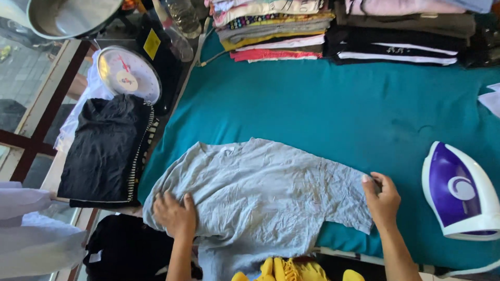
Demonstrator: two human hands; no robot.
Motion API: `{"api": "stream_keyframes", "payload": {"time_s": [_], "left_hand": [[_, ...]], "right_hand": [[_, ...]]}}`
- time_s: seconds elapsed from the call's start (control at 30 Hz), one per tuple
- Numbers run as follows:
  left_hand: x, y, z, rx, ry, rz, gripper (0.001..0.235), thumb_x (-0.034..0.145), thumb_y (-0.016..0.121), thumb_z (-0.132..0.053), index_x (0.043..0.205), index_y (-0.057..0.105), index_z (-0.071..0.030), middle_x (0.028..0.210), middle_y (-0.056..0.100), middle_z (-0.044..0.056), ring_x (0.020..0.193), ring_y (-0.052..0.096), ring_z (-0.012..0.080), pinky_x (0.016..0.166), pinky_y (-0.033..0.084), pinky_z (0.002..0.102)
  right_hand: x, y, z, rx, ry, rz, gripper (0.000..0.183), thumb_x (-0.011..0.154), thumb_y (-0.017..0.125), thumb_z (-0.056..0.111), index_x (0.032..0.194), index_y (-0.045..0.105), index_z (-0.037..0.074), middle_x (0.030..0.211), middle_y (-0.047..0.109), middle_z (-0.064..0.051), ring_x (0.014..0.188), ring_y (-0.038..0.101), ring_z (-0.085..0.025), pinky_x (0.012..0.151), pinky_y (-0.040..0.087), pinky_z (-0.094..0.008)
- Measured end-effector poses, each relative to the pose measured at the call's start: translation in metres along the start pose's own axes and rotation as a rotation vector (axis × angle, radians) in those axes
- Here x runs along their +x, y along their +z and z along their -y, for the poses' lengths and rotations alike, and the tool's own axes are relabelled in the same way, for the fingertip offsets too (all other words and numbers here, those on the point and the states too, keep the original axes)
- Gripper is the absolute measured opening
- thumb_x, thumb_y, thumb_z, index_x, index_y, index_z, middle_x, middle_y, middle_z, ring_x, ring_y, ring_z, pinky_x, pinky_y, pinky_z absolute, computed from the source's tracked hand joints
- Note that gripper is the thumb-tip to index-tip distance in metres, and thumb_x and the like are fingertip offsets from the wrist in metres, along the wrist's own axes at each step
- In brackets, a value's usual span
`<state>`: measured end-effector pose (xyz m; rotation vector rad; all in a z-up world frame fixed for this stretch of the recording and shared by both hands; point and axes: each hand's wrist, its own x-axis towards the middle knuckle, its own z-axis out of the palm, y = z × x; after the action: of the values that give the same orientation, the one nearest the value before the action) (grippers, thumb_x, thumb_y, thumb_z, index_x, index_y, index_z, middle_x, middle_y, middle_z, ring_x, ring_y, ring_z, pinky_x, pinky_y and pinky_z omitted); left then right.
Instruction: Ironing a grey garment on an ironing board using an electric iron
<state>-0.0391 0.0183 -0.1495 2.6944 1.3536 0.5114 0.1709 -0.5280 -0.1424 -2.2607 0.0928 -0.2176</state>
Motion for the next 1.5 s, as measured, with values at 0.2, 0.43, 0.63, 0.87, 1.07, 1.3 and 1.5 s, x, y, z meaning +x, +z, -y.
{"api": "stream_keyframes", "payload": {"time_s": [0.2, 0.43, 0.63, 0.87, 1.07, 1.3, 1.5], "left_hand": [[0.007, -0.006, 0.024, 0.207, -0.039, -0.068, 0.08, 0.098, 0.051, -0.07, 0.143, 0.06, -0.004, 0.126, 0.065, 0.023, 0.113, 0.06, 0.0442, 0.095, 0.046, 0.055], [0.03, 0.004, 0.086, 0.127, -0.142, 0.134, 0.051, 0.103, 0.059, -0.06, 0.11, 0.067, -0.01, 0.107, 0.072, 0.02, 0.099, 0.07, 0.0439, 0.079, 0.056, 0.056], [0.018, -0.019, 0.126, 0.17, -0.179, -0.001, 0.047, 0.107, 0.066, -0.051, 0.121, 0.071, -0.007, 0.114, 0.07, 0.025, 0.102, 0.067, 0.0477, 0.073, 0.054, 0.062], [0.033, -0.005, -0.011, -0.2, 0.415, -0.136, 0.045, 0.082, 0.073, -0.008, 0.127, 0.071, -0.007, 0.12, 0.069, 0.018, 0.111, 0.063, 0.041, 0.099, 0.047, 0.053], [0.045, 0.055, -0.155, -0.303, 0.595, 0.101, 0.059, 0.08, 0.079, -0.052, 0.126, 0.069, -0.016, 0.13, 0.064, 0.011, 0.122, 0.059, 0.037, 0.103, 0.048, 0.052], [0.066, 0.095, -0.175, -0.102, 0.506, -0.102, 0.031, 0.09, 0.074, -0.048, 0.099, 0.058, -0.023, 0.082, 0.07, 0.002, 0.082, 0.073, 0.0266, 0.072, 0.059, 0.042], [0.089, 0.034, -0.22, -0.222, 0.427, 0.105, 0.032, 0.097, 0.07, -0.047, 0.108, 0.05, -0.023, 0.094, 0.073, 0.004, 0.101, 0.071, 0.0273, 0.082, 0.059, 0.045]], "right_hand": [[-0.007, 0.015, -0.012, -0.188, -0.315, 0.012, 0.05, 0.096, 0.071, 0.036, 0.136, 0.062, 0.006, 0.128, 0.061, -0.016, 0.118, 0.059, -0.038, 0.089, 0.053, -0.057], [-0.003, 0.024, -0.035, -0.212, -0.377, -0.191, 0.029, 0.106, 0.059, 0.018, 0.125, 0.067, -0.001, 0.117, 0.068, -0.023, 0.107, 0.063, -0.042, 0.096, 0.047, -0.051], [-0.003, 0.024, -0.022, -0.207, -0.356, -0.14, 0.038, 0.102, 0.07, 0.021, 0.134, 0.064, 0.001, 0.121, 0.067, -0.019, 0.107, 0.063, -0.039, 0.085, 0.053, -0.052], [0.0, 0.028, -0.021, -0.211, -0.471, -0.218, 0.029, 0.101, 0.064, 0.017, 0.126, 0.069, 0.004, 0.105, 0.068, -0.017, 0.092, 0.065, -0.038, 0.083, 0.052, -0.05], [-0.001, 0.023, -0.023, -0.466, -0.534, -0.415, 0.03, 0.083, 0.076, 0.017, 0.112, 0.07, 0.01, 0.095, 0.062, -0.01, 0.091, 0.066, -0.036, 0.085, 0.053, -0.048], [0.006, 0.036, -0.042, -0.585, -0.422, -0.313, 0.016, 0.088, 0.073, 0.019, 0.099, 0.063, 0.013, 0.087, 0.058, -0.007, 0.086, 0.066, -0.033, 0.08, 0.052, -0.046], [0.035, 0.051, 0.002, -0.449, -0.088, -0.088, 0.023, 0.106, 0.057, 0.031, 0.124, 0.051, 0.019, 0.105, 0.069, -0.014, 0.086, 0.073, -0.042, 0.077, 0.058, -0.053]]}}
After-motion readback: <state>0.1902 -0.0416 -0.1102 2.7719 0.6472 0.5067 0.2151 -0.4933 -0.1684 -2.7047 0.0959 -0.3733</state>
